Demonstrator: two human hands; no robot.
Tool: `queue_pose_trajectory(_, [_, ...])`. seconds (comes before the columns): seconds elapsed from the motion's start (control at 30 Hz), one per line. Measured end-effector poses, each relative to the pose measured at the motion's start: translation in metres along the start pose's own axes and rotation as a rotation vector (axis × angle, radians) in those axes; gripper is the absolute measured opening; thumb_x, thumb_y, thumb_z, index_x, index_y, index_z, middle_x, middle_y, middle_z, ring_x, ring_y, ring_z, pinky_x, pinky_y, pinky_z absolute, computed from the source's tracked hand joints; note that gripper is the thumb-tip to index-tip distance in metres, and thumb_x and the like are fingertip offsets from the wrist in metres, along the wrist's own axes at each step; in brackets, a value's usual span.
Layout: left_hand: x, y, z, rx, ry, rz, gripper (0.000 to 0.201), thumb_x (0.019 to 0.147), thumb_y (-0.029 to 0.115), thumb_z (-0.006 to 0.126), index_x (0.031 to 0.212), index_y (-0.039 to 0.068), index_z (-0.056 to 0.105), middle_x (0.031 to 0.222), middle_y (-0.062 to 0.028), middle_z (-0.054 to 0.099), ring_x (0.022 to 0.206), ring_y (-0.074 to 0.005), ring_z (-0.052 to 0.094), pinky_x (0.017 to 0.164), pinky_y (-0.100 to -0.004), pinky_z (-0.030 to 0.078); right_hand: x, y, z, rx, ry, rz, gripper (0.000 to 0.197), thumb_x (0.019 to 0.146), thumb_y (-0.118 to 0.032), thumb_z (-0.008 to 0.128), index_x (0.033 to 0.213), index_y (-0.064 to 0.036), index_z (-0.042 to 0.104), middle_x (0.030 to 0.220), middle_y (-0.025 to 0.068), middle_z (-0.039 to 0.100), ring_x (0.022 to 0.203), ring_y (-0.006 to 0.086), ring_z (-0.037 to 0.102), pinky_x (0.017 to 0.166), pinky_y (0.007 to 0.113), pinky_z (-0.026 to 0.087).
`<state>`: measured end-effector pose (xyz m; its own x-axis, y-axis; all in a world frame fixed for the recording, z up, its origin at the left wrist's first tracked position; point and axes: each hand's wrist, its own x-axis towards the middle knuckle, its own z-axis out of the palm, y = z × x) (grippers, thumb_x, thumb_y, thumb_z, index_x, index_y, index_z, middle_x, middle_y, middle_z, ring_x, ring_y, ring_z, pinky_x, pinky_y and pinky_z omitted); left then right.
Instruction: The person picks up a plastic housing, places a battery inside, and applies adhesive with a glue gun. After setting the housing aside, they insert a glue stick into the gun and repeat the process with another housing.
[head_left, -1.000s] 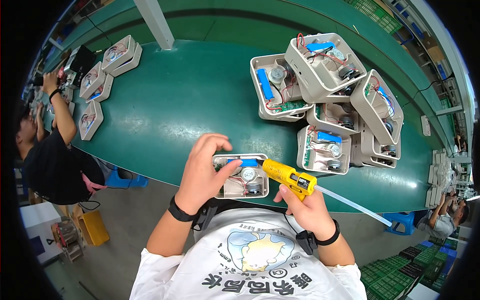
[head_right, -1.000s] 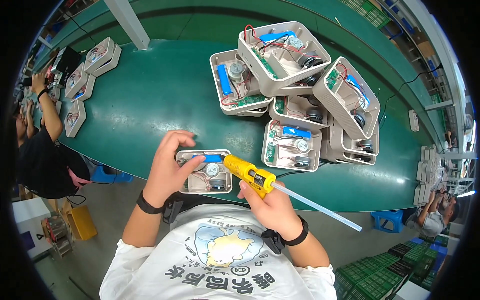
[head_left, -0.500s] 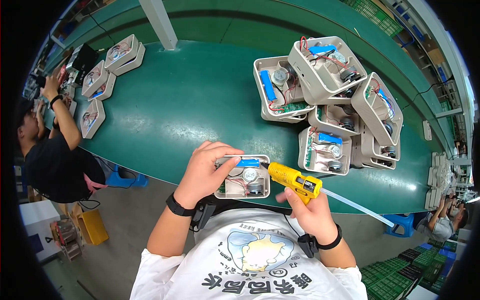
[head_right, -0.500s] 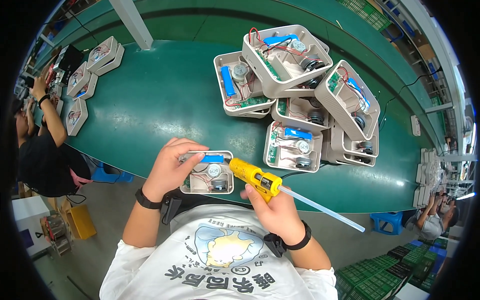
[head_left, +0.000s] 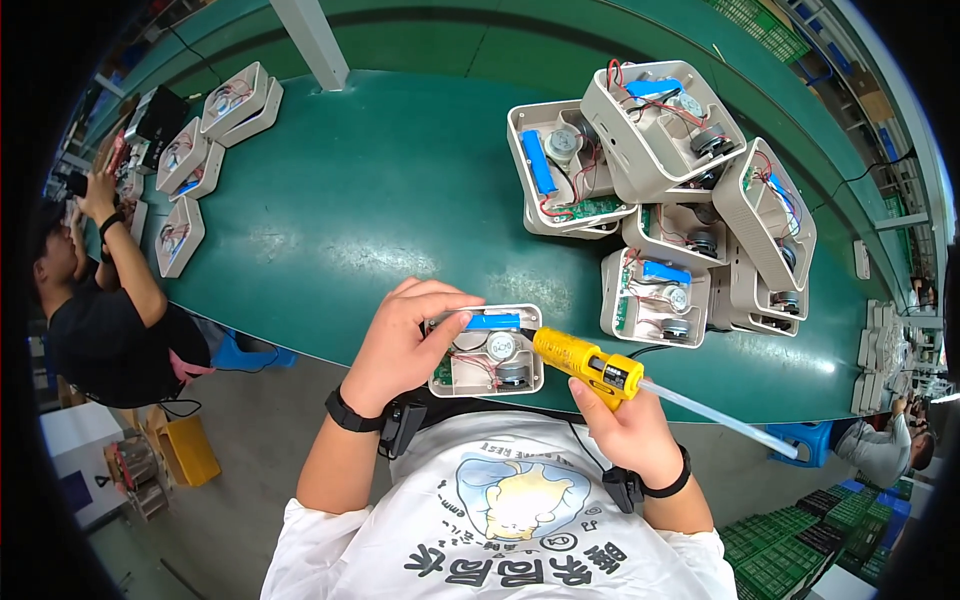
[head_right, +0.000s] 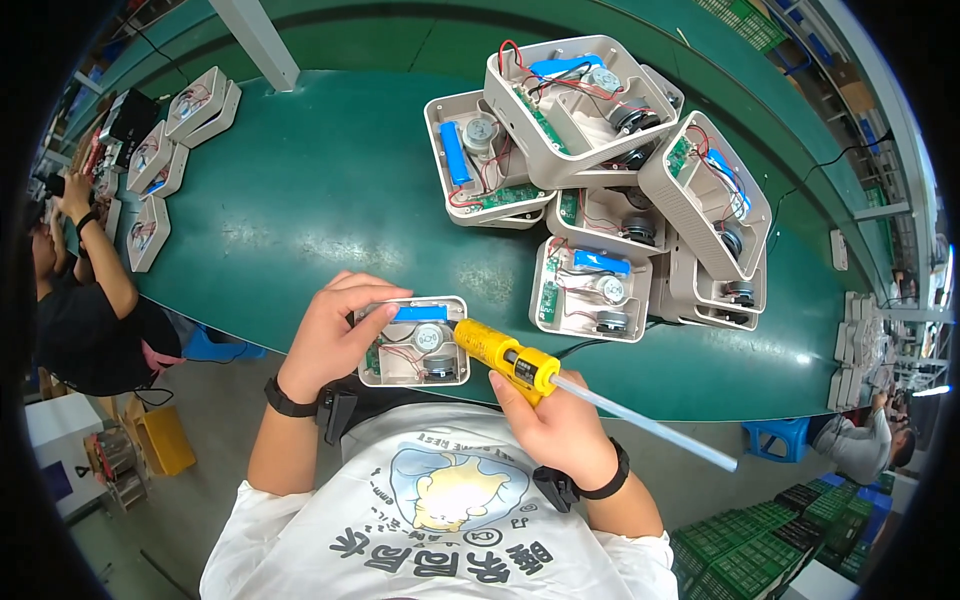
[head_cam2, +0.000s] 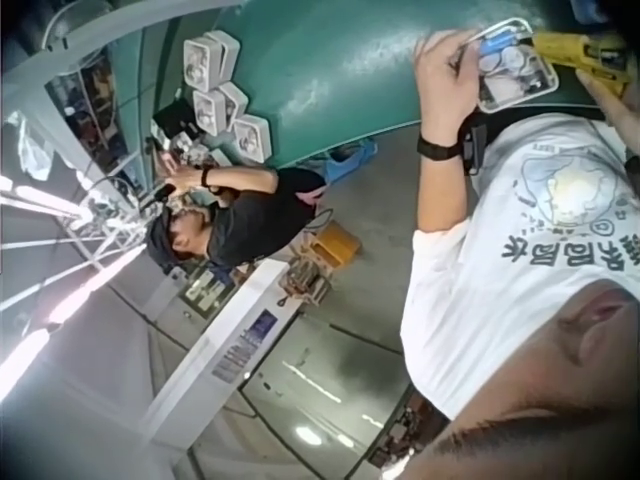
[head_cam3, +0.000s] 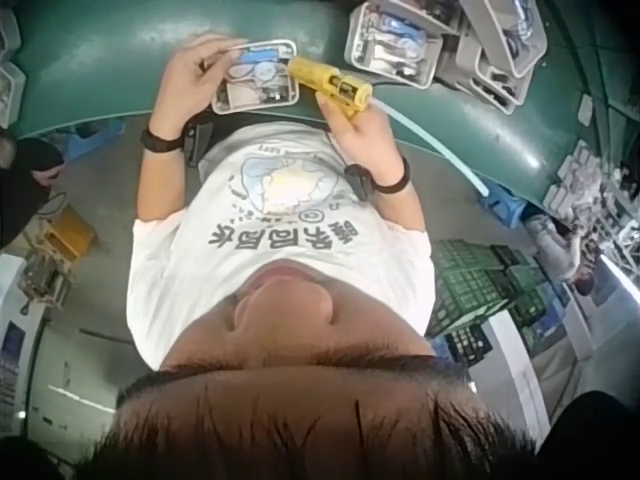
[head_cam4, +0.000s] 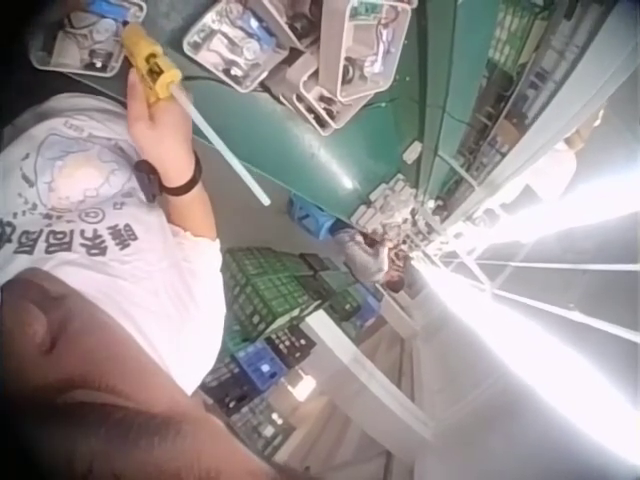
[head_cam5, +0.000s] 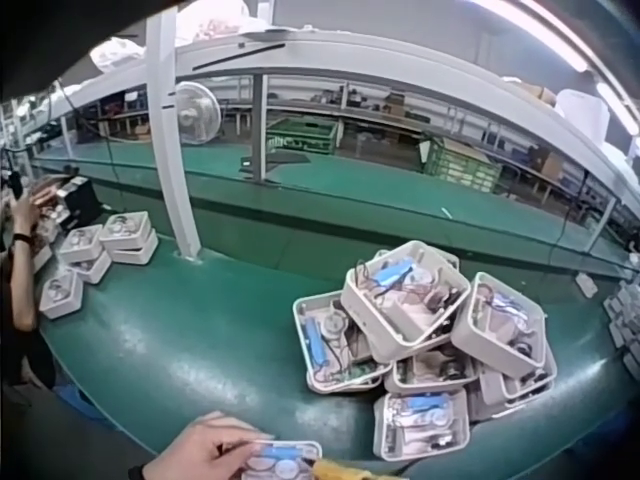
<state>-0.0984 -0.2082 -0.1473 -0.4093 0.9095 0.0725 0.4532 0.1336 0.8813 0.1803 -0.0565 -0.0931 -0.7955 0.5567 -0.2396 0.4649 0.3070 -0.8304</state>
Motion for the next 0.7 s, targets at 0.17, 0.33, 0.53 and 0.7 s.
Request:
queue_pose_trajectory(0.17, [-0.003, -0.001, 0.0, 0.013, 0.006, -0.005, 0.019, 0.105, 0.008, 0.075, 0.122, 0.007, 0.084, 0.116, -0.0076, 0.082, 0.105, -0.0257, 0.069, 0.097, -0.0378, 0.053, -0.003, -0.002, 0.0, 0.077, -0.027, 0.035, 0.028, 0.113, -0.023, 0.073, 0.122, 0.0032, 0.075, 0.078, -0.0009, 0.071, 0.063, 0.0069, 0.062, 0.059, 0.027, 0.05])
queue_pose_trajectory(0.33, [-0.004, 0.0, -0.004, 0.066, -0.052, 0.014, 0.026, 0.105, 0.007, 0.068, 0.129, 0.007, 0.078, 0.124, -0.0083, 0.078, 0.115, -0.0287, 0.066, 0.106, -0.0407, 0.047, 0.013, -0.017, 0.012, 0.182, -0.091, -0.06, 0.026, 0.113, -0.024, 0.071, 0.115, 0.0005, 0.077, 0.078, -0.0007, 0.07, 0.063, 0.0089, 0.061, 0.058, 0.028, 0.049])
queue_pose_trajectory(0.53, [-0.008, 0.01, -0.009, 0.098, -0.102, 0.022, 0.048, 0.09, -0.001, 0.061, 0.137, 0.007, 0.072, 0.134, -0.0096, 0.073, 0.125, -0.0321, 0.061, 0.114, -0.0448, 0.041, 0.029, -0.025, 0.027, 0.204, -0.175, -0.016, 0.025, 0.114, -0.026, 0.07, 0.119, -0.002, 0.077, 0.082, 0.0, 0.069, 0.061, 0.0101, 0.058, 0.057, 0.029, 0.047])
queue_pose_trajectory(0.7, [-0.011, 0.004, -0.006, 0.098, -0.088, 0.049, 0.059, 0.079, -0.001, 0.055, 0.136, 0.008, 0.071, 0.134, -0.0101, 0.072, 0.125, -0.0325, 0.061, 0.111, -0.0444, 0.041, 0.032, -0.025, 0.03, 0.105, -0.141, -0.175, 0.026, 0.114, -0.025, 0.07, 0.121, -0.0003, 0.076, 0.086, 0.0029, 0.07, 0.064, 0.0126, 0.061, 0.06, 0.032, 0.049])
